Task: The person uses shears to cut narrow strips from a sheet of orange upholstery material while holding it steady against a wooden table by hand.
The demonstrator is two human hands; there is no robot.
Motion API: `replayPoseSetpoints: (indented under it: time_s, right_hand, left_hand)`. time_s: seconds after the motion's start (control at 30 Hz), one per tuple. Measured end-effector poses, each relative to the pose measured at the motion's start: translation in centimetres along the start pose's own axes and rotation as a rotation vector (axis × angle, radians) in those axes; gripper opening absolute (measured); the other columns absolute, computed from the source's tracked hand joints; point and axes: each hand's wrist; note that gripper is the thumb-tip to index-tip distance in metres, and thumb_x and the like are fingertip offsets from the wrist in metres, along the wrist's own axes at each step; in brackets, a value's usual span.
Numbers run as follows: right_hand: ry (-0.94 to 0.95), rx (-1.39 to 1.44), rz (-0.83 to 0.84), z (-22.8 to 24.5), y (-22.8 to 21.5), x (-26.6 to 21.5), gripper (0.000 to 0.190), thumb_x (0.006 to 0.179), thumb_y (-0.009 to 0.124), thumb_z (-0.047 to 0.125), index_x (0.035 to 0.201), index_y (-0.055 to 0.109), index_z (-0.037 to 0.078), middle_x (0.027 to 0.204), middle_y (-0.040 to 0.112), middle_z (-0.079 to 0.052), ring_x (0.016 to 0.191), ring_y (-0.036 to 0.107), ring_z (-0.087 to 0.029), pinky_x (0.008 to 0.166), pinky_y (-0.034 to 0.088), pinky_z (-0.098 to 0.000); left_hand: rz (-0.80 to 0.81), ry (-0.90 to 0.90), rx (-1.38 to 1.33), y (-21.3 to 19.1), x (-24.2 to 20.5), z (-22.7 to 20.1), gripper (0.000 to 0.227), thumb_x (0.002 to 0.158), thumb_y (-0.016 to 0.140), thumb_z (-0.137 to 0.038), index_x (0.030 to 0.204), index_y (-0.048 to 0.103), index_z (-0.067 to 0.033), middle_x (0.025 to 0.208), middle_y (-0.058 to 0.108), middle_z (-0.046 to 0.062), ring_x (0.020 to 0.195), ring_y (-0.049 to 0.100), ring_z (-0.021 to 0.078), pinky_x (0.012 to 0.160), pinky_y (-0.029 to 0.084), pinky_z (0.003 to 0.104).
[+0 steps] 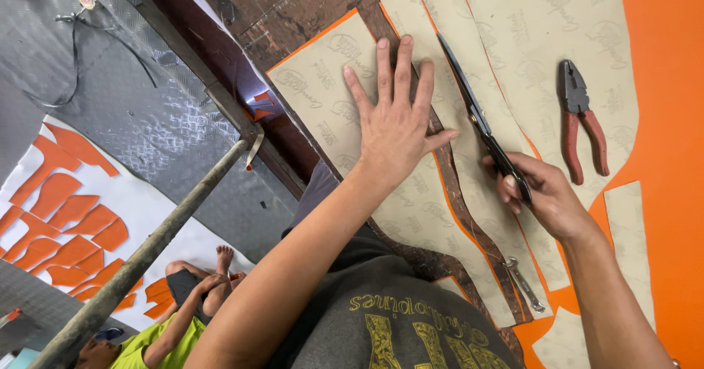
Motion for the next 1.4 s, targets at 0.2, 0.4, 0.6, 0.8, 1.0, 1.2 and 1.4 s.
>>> replayPoseSetpoints:
  time_s: [0.2, 0.4, 0.6, 0.8, 1.0, 1.2, 1.4]
  right_hand:
    - [-0.072, 0.06, 0.048, 0.8, 0.4, 1.2, 0.038, 0.097, 0.063, 0.022, 0.129, 0.067, 0.002, 0.071, 0.052, 0.002, 0.063, 0.047, -0.008, 0.054, 0.039, -0.025]
    - [-0.009, 0.037, 0.02, 1.5, 0.5, 1.4, 0.037, 0.096, 0.063, 0.021, 0.128, 0.067, 0.002, 0.069, 0.053, 0.0, 0.061, 0.047, -0.009, 0.053, 0.039, -0.026]
    - [-0.165, 0.108, 0.072, 2.2, 1.2, 2.8, 0.038, 0.099, 0.063, 0.022, 0.13, 0.065, 0.001, 0.076, 0.057, 0.002, 0.068, 0.05, -0.008, 0.058, 0.041, -0.0236]
    - [-0.086, 0.091, 0.04, 2.8, 1.3, 3.1, 0.042, 0.097, 0.065, 0.023, 0.132, 0.065, 0.001, 0.073, 0.054, 0.001, 0.066, 0.048, -0.009, 0.055, 0.04, -0.0248]
    - [-0.172, 0.187, 0.105, 3.2, 1.5, 3.7, 0.044, 0.096, 0.066, 0.023, 0.133, 0.065, 0.0, 0.074, 0.053, 0.002, 0.066, 0.048, -0.008, 0.055, 0.038, -0.0231]
    - [-0.07, 0.148, 0.031, 4.2, 2.1, 4.3, 0.041, 0.098, 0.064, 0.024, 0.131, 0.065, 0.001, 0.073, 0.055, 0.002, 0.062, 0.048, -0.007, 0.052, 0.037, -0.0223]
    - [-0.083, 0.185, 0.021, 3.7, 2.1, 3.4, 0.04, 0.099, 0.063, 0.022, 0.132, 0.064, 0.0, 0.074, 0.054, 0.002, 0.063, 0.049, -0.008, 0.052, 0.039, -0.0236]
  left_hand:
    - [0.008, 0.012, -0.006, -0.2, 0.1, 0.1, 0.105, 0.072, 0.08, -0.064, 0.15, 0.042, -0.0044, 0.166, 0.013, 0.023, 0.156, 0.005, 0.0467, 0.113, 0.004, 0.088]
    - [-0.003, 0.018, -0.025, -0.3, 0.1, 0.1, 0.105, 0.073, 0.08, -0.064, 0.15, 0.042, -0.0036, 0.166, 0.012, 0.023, 0.156, 0.004, 0.0465, 0.113, 0.005, 0.088]
    - [0.017, 0.015, -0.02, -0.4, 0.2, 0.2, 0.108, 0.07, 0.081, -0.063, 0.151, 0.042, -0.0042, 0.166, 0.012, 0.022, 0.156, 0.004, 0.046, 0.113, 0.005, 0.088]
    - [0.024, 0.017, 0.002, -0.3, 0.1, 0.2, 0.106, 0.071, 0.081, -0.064, 0.15, 0.042, -0.0044, 0.167, 0.013, 0.023, 0.157, 0.006, 0.0465, 0.113, 0.007, 0.088]
    - [0.008, 0.025, -0.003, 0.0, 0.1, 0.3, 0.108, 0.07, 0.081, -0.064, 0.151, 0.042, -0.0042, 0.167, 0.013, 0.023, 0.156, 0.006, 0.0472, 0.113, 0.007, 0.089]
    - [-0.003, 0.027, 0.007, 0.1, 0.1, 0.3, 0.107, 0.071, 0.08, -0.064, 0.151, 0.042, -0.0036, 0.167, 0.014, 0.024, 0.157, 0.006, 0.0474, 0.112, 0.008, 0.089]
    - [0.021, 0.015, -0.009, -1.2, 0.5, 0.0, 0.106, 0.069, 0.081, -0.063, 0.148, 0.043, -0.0028, 0.165, 0.016, 0.024, 0.156, 0.008, 0.0477, 0.111, 0.009, 0.089]
Point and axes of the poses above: each hand's wrist, its own x-axis towards the middle knuckle, its own y-axis out of the palm, z = x × y
